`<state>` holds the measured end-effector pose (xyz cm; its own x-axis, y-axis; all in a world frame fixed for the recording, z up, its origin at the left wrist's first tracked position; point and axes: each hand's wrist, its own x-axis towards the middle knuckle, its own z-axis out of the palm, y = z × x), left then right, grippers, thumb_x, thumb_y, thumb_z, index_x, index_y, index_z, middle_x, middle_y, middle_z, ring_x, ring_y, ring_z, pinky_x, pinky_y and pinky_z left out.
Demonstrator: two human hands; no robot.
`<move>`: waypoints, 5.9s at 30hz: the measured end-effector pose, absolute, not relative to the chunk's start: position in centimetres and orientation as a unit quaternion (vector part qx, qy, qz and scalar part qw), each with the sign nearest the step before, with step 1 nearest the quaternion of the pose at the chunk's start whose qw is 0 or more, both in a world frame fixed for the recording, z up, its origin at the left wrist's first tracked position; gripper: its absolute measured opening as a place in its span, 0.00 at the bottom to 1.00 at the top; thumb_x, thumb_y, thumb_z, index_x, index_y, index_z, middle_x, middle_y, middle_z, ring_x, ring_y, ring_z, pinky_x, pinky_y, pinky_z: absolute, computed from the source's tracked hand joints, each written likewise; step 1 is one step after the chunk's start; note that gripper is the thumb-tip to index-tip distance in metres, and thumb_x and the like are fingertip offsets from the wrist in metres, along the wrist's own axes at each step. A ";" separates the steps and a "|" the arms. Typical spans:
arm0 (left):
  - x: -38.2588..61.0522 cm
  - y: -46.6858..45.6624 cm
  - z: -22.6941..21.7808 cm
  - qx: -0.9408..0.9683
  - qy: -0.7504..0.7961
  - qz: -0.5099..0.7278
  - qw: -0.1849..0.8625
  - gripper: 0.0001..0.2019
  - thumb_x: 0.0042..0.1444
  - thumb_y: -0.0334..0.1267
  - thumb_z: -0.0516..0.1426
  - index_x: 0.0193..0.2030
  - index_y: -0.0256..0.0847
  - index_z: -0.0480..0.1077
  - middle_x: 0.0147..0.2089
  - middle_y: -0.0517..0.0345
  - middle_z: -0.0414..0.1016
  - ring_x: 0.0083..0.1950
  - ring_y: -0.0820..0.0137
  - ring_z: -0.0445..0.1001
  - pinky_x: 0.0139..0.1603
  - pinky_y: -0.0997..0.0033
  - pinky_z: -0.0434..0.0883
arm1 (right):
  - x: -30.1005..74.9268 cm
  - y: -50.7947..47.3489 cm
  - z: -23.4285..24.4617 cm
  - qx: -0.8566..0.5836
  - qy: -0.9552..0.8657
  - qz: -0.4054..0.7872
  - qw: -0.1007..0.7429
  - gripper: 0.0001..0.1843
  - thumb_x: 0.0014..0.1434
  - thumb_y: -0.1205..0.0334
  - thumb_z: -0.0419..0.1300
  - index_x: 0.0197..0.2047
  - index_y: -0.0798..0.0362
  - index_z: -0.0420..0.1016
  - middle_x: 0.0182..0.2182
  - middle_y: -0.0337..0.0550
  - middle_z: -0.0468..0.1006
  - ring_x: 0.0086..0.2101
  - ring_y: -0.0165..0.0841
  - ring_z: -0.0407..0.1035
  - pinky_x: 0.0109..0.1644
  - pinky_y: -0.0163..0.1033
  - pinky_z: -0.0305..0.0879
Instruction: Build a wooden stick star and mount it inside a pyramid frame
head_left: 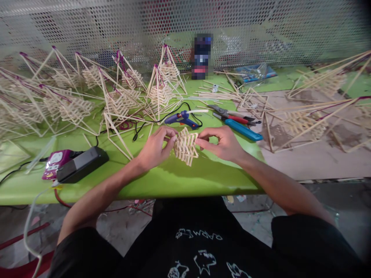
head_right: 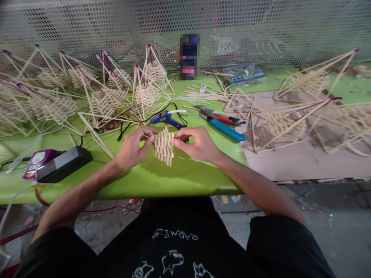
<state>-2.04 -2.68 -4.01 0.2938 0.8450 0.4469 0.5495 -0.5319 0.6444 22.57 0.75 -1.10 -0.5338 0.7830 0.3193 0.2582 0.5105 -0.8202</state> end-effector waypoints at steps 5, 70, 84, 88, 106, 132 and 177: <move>-2.1 -2.4 -4.4 0.757 0.456 0.410 0.224 0.02 0.67 0.34 0.54 0.43 0.39 0.67 0.48 0.49 0.78 0.46 0.67 0.79 0.43 0.63 0.81 | 23.3 1.0 -0.5 -0.310 -0.817 0.354 0.334 0.11 0.62 0.60 0.62 0.28 0.53 0.77 0.20 0.35 0.75 0.22 0.26 0.66 0.27 0.33 0.62; -2.3 -2.6 -3.8 0.698 0.431 0.485 0.302 0.03 0.59 0.36 0.66 0.38 0.40 0.79 0.37 0.56 0.83 0.39 0.70 0.82 0.44 0.67 0.80 | 23.0 2.2 -3.2 -0.321 -0.752 0.469 0.334 0.14 0.60 0.51 0.68 0.39 0.54 0.77 0.31 0.42 0.80 0.30 0.30 0.73 0.36 0.38 0.71; -2.6 -2.2 -3.3 0.616 0.415 0.571 0.350 0.04 0.56 0.33 0.67 0.37 0.40 0.78 0.37 0.58 0.79 0.39 0.72 0.80 0.45 0.70 0.80 | 22.9 2.7 -3.5 -0.340 -0.711 0.508 0.349 0.17 0.55 0.48 0.71 0.35 0.52 0.77 0.33 0.42 0.81 0.32 0.32 0.75 0.40 0.40 0.72; -2.7 -2.1 -3.1 0.620 0.454 0.543 0.338 0.03 0.57 0.34 0.66 0.38 0.40 0.77 0.37 0.58 0.79 0.38 0.72 0.80 0.42 0.72 0.79 | 22.9 2.8 -3.6 -0.356 -0.690 0.523 0.352 0.15 0.54 0.51 0.72 0.34 0.53 0.76 0.31 0.40 0.80 0.31 0.31 0.75 0.37 0.38 0.72; -5.9 -1.7 -0.3 0.782 0.506 0.363 -0.023 0.14 0.63 0.29 0.54 0.41 0.47 0.81 0.38 0.53 0.74 0.42 0.62 0.73 0.46 0.59 0.74 | 23.3 3.7 -4.2 -0.364 -0.649 0.583 0.326 0.14 0.53 0.54 0.73 0.34 0.53 0.75 0.25 0.38 0.79 0.24 0.27 0.71 0.26 0.33 0.66; -2.5 -3.1 -3.0 0.848 0.390 0.359 0.000 0.04 0.66 0.35 0.60 0.42 0.43 0.78 0.38 0.57 0.81 0.39 0.69 0.78 0.44 0.68 0.76 | 23.2 3.0 -3.5 -0.352 -0.632 0.603 0.336 0.15 0.52 0.54 0.75 0.34 0.54 0.77 0.24 0.39 0.80 0.24 0.29 0.74 0.27 0.34 0.71; -2.5 -3.0 -2.8 0.824 0.399 0.395 0.079 0.04 0.61 0.32 0.64 0.42 0.42 0.81 0.36 0.58 0.78 0.35 0.75 0.76 0.36 0.76 0.73 | 23.2 3.6 -4.3 -0.288 -0.561 0.682 0.370 0.05 0.53 0.69 0.65 0.36 0.57 0.80 0.27 0.42 0.83 0.27 0.30 0.77 0.33 0.34 0.76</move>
